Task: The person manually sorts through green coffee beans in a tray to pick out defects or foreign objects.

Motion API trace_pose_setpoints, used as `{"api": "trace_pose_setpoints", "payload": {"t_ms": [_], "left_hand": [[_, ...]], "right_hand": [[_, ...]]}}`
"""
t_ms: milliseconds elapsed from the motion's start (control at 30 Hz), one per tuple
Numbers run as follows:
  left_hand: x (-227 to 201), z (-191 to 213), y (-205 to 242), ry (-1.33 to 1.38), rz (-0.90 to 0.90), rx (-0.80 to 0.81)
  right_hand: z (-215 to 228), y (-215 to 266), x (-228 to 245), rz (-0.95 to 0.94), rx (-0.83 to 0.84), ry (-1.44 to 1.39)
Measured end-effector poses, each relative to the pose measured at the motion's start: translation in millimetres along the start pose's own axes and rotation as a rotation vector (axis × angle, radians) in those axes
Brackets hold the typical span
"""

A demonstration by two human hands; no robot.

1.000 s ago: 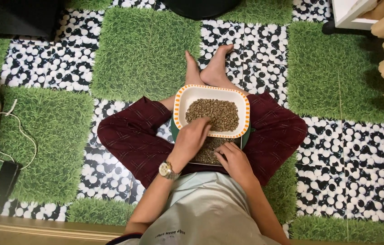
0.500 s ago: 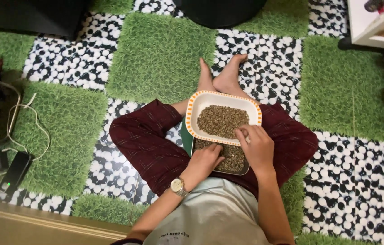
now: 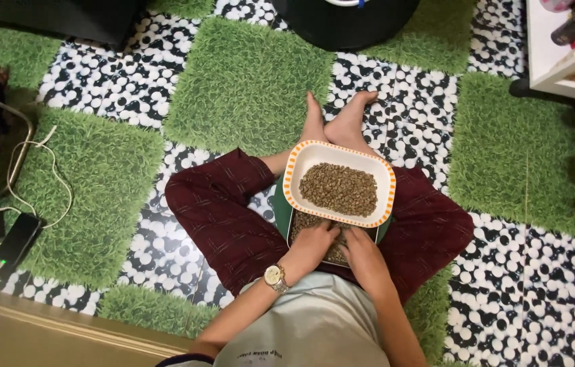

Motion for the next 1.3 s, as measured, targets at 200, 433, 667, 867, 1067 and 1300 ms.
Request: {"api": "trace_pose_setpoints", "payload": {"t_ms": [200,433,667,867,1067,1300], "left_hand": [[0,5,12,0.137,-0.028,-0.018],[-10,26,22,0.233,-0.046,-0.047],[-12,46,29,0.184,-0.143,-0.262],[-21,64,30,0.211,-0.185,-0.306],[-23,97,31,0.239,-0.229,-0.413],[19,127,-12,0.212,-0.215,-0.564]], "right_hand": [[-5,-3,1,-0.001,0.009,0.030],[-3,3,2,-0.006,-0.047,-0.081],[22,8,21,0.027,-0.105,-0.212],[13,5,16,-0.003,-0.135,-0.251],[13,3,19,0.003,-0.169,-0.254],[18,1,24,0.012,-0.204,-0.266]]}}
Point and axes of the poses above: each hand's wrist, its own y-axis away from the middle knuckle, its own z-axis out of the back of the hand, x = y × z, the point moved 5 cm from there along -y, towards the middle knuckle, and after that the axes turned 9 degrees about -z, right-handed, at the moved point
